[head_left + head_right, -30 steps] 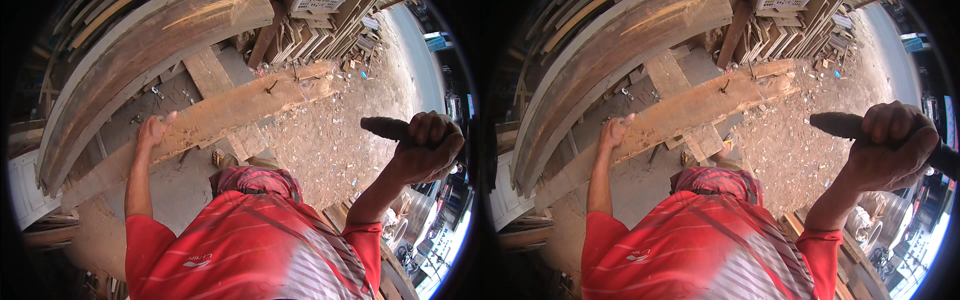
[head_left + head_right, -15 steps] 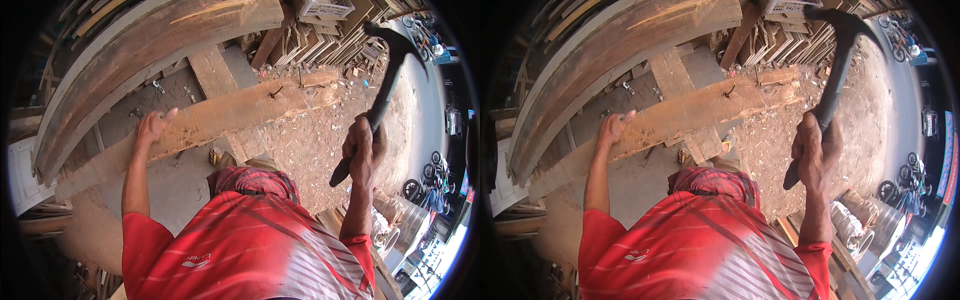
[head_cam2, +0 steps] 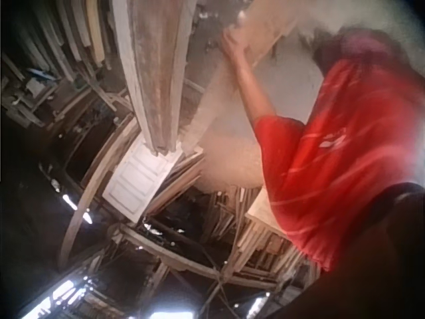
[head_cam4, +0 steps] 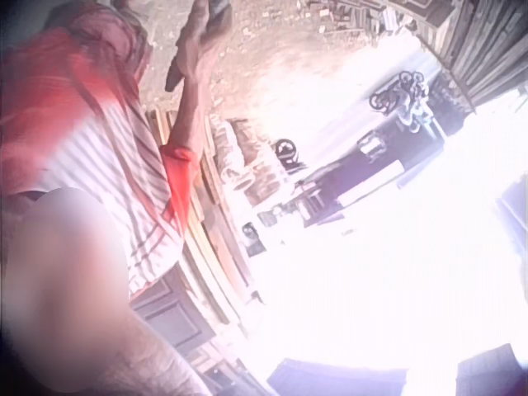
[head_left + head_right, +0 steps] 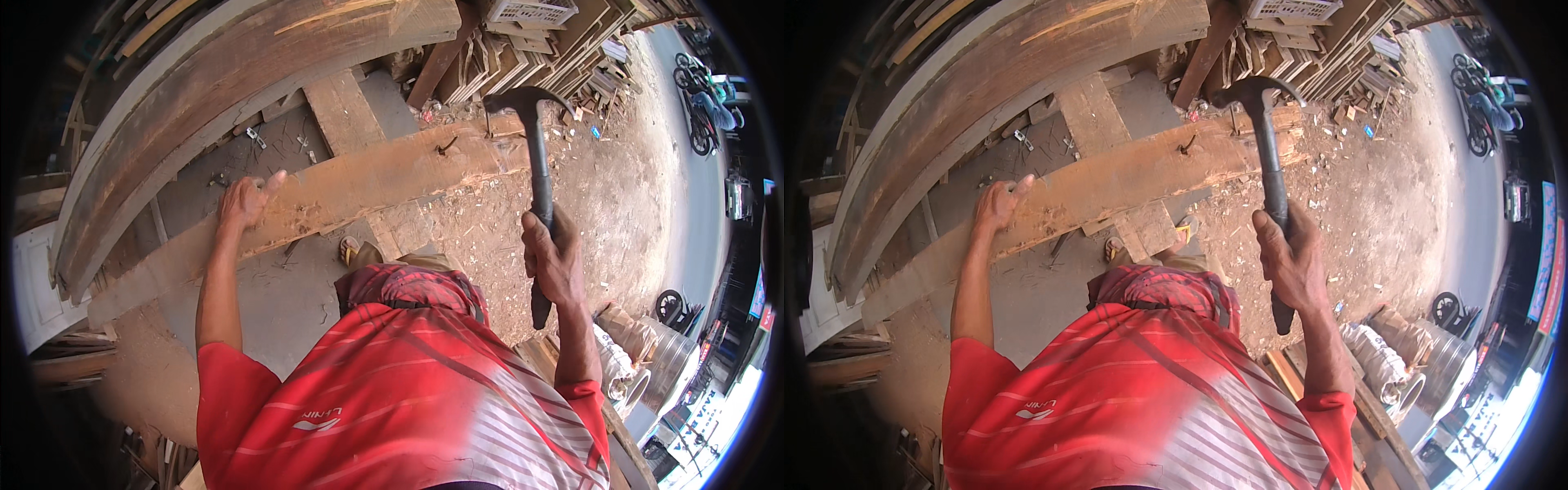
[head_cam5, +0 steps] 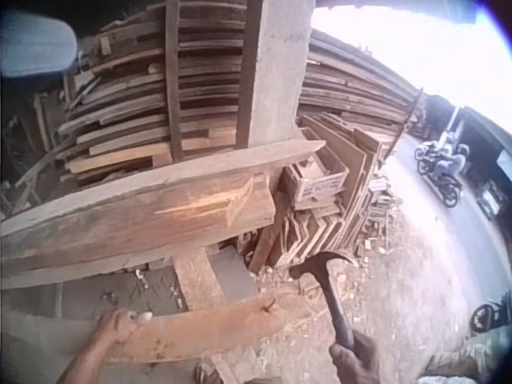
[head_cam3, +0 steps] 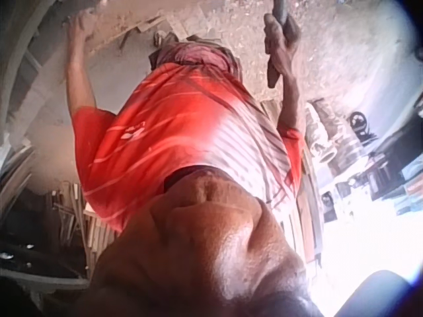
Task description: The person uses a hammer to pry and remove nails from a wooden plank. They repeatedly strike and lever the hammer to extract nails, then lift the plank to inspect the underside.
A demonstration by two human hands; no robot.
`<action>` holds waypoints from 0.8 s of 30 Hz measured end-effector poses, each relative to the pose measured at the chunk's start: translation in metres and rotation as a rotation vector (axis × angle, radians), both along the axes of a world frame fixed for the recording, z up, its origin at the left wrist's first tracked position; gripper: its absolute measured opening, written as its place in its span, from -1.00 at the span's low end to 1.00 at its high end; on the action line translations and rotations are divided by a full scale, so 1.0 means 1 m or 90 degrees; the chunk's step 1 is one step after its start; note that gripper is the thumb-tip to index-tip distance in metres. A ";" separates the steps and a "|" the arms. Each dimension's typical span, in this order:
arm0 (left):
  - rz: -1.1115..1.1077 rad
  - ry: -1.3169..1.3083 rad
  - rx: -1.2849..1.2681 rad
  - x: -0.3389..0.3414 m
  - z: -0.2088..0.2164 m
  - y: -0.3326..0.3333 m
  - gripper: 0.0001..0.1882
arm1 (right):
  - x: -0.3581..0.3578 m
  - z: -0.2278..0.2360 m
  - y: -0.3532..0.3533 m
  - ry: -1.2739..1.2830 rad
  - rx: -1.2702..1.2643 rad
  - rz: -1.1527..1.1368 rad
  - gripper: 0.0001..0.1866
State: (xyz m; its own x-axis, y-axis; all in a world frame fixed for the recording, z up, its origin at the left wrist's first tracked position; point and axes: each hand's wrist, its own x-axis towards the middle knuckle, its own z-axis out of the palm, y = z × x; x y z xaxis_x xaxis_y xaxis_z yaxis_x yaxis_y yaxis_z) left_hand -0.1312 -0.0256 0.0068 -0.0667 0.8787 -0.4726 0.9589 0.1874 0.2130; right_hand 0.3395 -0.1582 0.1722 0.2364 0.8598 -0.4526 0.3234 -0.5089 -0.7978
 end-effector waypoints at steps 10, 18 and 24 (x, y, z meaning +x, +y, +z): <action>0.001 0.017 -0.011 -0.004 -0.002 0.007 0.23 | 0.015 0.024 0.035 0.115 0.678 -0.154 -0.73; -0.007 0.005 0.013 -0.008 -0.018 0.002 0.23 | -0.004 -0.009 -0.003 0.044 -0.027 -0.041 -0.60; 0.002 -0.014 0.029 -0.010 -0.011 0.003 0.20 | 0.001 0.071 0.033 0.229 0.649 -0.121 -0.66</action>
